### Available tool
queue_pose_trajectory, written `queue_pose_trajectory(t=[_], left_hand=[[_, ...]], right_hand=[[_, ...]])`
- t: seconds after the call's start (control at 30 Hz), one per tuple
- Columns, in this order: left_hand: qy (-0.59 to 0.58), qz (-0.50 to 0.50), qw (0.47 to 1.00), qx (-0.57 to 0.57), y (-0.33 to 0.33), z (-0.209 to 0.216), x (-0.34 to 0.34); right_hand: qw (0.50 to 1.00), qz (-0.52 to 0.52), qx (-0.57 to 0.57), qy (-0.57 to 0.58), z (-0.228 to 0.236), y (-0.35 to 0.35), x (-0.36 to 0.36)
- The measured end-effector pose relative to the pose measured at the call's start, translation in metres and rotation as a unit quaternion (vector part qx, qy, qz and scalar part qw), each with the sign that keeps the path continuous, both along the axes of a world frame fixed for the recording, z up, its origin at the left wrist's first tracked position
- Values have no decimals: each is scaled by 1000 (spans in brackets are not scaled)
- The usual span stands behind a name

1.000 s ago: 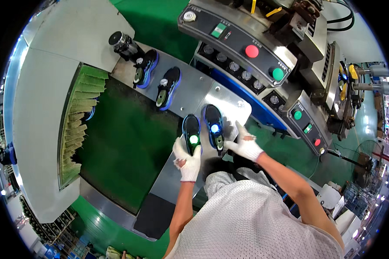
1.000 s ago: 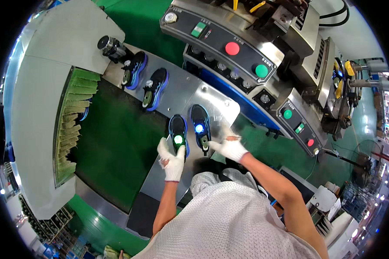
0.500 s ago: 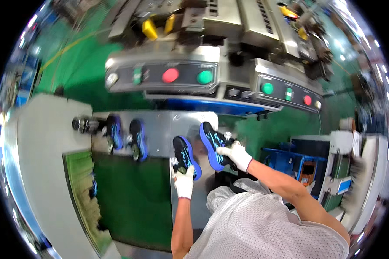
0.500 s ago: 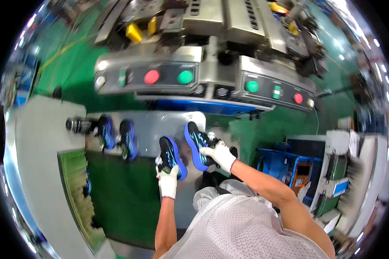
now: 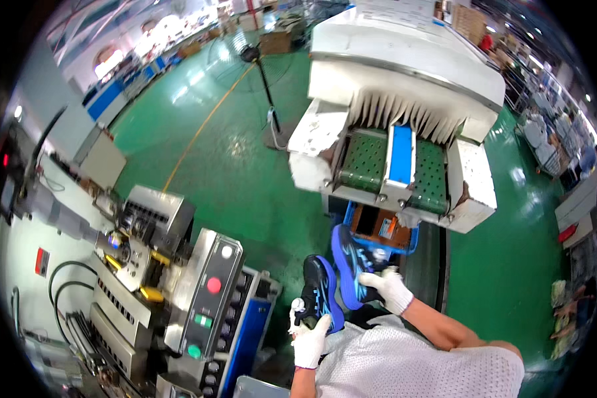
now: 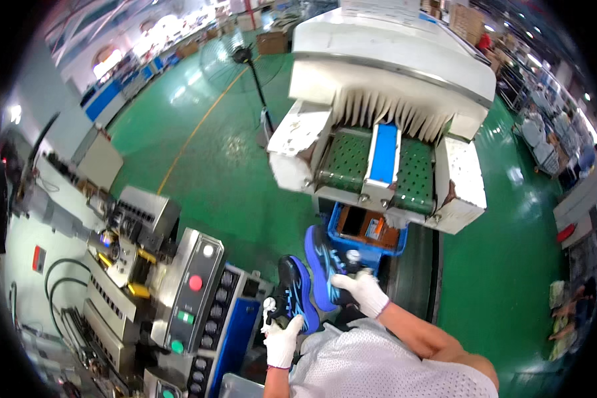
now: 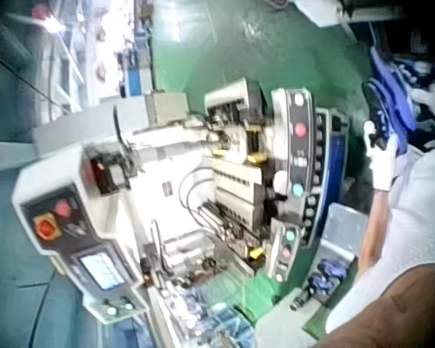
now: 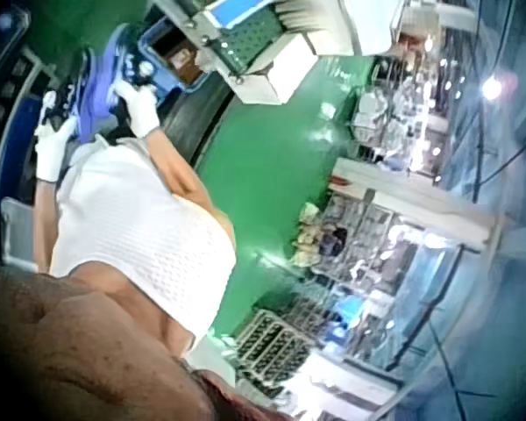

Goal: The person places shoes into an industrial pressing machine, operates the machine controls by pressing buttons, removes the shoes, and wipes them using a cloth and liquid from a small bottle.

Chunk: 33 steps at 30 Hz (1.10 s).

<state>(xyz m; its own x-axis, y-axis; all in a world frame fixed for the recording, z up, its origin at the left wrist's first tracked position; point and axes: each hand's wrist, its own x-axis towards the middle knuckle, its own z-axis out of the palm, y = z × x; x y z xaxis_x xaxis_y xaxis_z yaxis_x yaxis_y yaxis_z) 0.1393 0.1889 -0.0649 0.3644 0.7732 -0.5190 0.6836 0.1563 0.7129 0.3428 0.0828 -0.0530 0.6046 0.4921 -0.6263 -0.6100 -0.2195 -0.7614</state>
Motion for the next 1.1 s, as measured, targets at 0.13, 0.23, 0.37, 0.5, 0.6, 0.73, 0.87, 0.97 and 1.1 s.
queue_pose_trajectory(t=[0.13,0.23,0.37,0.5,0.6,0.73,0.87,0.97,1.1], left_hand=[[-245,-97,963,51,34,24,136],[-349,-162,918,100,72,27,254],[-281,-226,880,308,90,18,428],[-284,-221,892,274,125,-26,510],[-325,-211,865,318,130,-42,498],[-340,-225,839,361,92,-61,378],[-141,-150,954,216,57,-132,168],[54,96,986,127,-8,-194,-27],[240,517,821,42,-200,-215,-258]], right_hand=[[964,-137,-41,-226,-39,-58,117],[887,-169,-246,-353,23,-57,197],[783,-173,-307,-512,0,-53,326],[783,-111,-405,-458,-4,-11,406],[718,-128,-383,-566,15,17,372],[831,-113,113,-533,73,73,250],[847,265,460,20,108,119,113],[730,457,475,178,156,129,22],[586,622,439,276,202,116,-93]])
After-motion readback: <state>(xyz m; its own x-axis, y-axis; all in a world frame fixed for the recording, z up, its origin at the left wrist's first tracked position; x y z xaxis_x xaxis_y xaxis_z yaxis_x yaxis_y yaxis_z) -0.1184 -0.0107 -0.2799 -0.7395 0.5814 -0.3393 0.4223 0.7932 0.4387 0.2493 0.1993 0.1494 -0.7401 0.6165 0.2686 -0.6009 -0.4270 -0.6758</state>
